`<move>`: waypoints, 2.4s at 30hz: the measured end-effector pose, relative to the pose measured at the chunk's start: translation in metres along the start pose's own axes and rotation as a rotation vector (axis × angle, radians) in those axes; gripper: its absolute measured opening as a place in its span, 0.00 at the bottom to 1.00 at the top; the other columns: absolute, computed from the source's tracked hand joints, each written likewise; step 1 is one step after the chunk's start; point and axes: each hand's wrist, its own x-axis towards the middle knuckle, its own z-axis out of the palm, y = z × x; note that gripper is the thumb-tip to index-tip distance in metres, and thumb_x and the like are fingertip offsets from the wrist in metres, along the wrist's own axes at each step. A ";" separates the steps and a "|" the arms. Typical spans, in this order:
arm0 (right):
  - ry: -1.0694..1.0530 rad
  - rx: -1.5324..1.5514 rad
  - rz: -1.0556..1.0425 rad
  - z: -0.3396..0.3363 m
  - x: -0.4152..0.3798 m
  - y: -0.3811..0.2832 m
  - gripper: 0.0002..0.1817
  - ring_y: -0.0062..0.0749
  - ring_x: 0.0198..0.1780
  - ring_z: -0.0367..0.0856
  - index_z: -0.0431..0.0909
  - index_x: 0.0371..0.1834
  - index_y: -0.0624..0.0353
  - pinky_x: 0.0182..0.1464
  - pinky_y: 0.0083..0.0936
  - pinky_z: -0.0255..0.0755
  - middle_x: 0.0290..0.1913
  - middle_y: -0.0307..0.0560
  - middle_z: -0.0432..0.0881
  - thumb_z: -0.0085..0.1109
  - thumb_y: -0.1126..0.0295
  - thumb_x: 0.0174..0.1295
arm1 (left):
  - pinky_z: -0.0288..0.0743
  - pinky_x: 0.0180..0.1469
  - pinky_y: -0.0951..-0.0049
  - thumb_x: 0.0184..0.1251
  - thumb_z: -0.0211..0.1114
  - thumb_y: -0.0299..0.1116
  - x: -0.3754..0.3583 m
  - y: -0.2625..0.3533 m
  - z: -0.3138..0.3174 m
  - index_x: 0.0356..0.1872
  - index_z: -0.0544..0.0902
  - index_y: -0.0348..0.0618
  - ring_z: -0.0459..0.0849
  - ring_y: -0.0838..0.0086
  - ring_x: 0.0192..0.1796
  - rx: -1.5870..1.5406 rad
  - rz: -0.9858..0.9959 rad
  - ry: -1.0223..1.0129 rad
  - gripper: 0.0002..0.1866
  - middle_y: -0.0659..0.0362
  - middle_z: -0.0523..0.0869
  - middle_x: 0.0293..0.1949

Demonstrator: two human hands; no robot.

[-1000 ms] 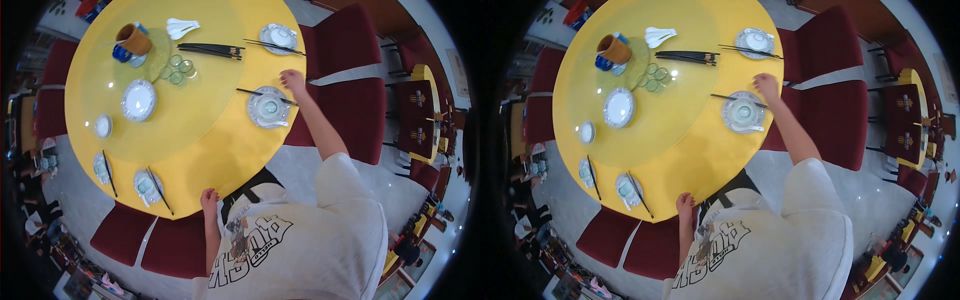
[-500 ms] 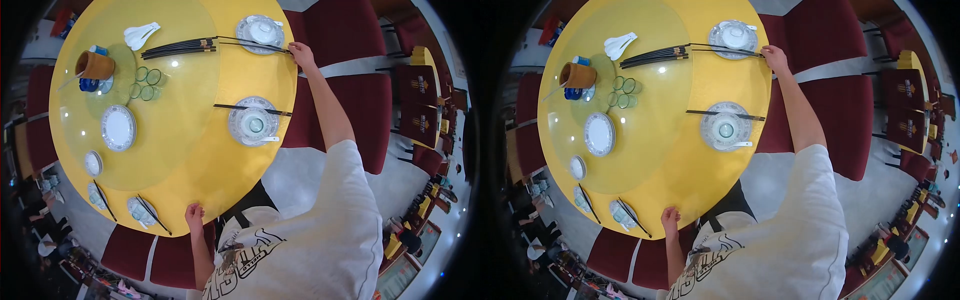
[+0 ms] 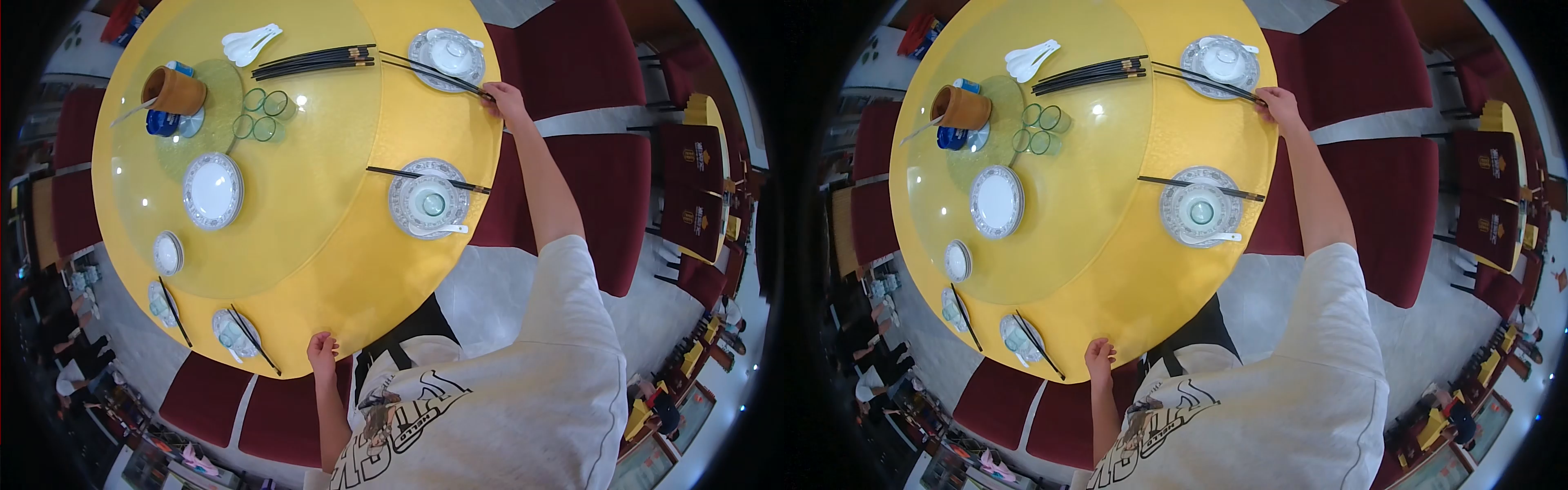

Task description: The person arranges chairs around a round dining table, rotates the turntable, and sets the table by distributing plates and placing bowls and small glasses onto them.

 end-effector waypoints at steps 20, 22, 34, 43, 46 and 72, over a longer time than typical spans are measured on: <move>-0.014 -0.061 -0.209 -0.021 -0.093 0.025 0.08 0.17 0.33 0.80 0.81 0.45 0.56 0.32 0.16 0.73 0.34 0.35 0.82 0.59 0.67 0.68 | 0.74 0.59 0.62 0.76 0.54 0.41 0.124 0.084 -0.015 0.64 0.68 0.39 0.79 0.63 0.60 -1.014 0.084 0.327 0.23 0.49 0.78 0.60; -0.075 -0.062 -0.166 0.000 -0.139 0.023 0.08 0.20 0.39 0.82 0.80 0.46 0.56 0.36 0.18 0.75 0.39 0.37 0.83 0.59 0.67 0.68 | 0.76 0.55 0.64 0.76 0.55 0.40 0.133 0.091 -0.018 0.61 0.71 0.39 0.81 0.65 0.56 -1.026 0.101 0.328 0.20 0.51 0.81 0.56; -0.648 -0.173 0.090 0.147 -0.289 0.073 0.10 0.24 0.36 0.84 0.80 0.46 0.57 0.34 0.23 0.77 0.37 0.40 0.85 0.61 0.70 0.63 | 0.73 0.28 0.77 0.68 0.60 0.23 0.150 0.092 0.014 0.38 0.76 0.39 0.76 0.77 0.28 -1.024 0.121 0.439 0.02 0.61 0.79 0.30; -0.859 -0.158 0.261 0.222 -0.331 0.090 0.17 0.27 0.43 0.83 0.77 0.55 0.59 0.41 0.26 0.79 0.45 0.43 0.84 0.62 0.66 0.64 | 0.75 0.29 0.76 0.68 0.61 0.23 0.135 0.098 0.063 0.39 0.74 0.41 0.82 0.75 0.32 -0.988 0.041 0.331 0.04 0.60 0.81 0.31; -0.844 -0.060 0.378 0.241 -0.334 0.091 0.27 0.29 0.51 0.80 0.69 0.66 0.62 0.49 0.30 0.79 0.53 0.45 0.81 0.61 0.65 0.65 | 0.76 0.32 0.73 0.68 0.62 0.27 0.129 0.098 0.074 0.40 0.75 0.41 0.83 0.74 0.34 -0.972 -0.025 0.219 0.05 0.60 0.82 0.32; -0.783 0.483 0.525 0.283 -0.324 0.112 0.37 0.37 0.67 0.68 0.51 0.76 0.60 0.66 0.43 0.66 0.68 0.49 0.70 0.58 0.67 0.67 | 0.65 0.63 0.62 0.54 0.52 0.19 0.110 0.092 0.076 0.68 0.65 0.46 0.71 0.67 0.68 -1.095 0.083 -0.257 0.35 0.57 0.72 0.66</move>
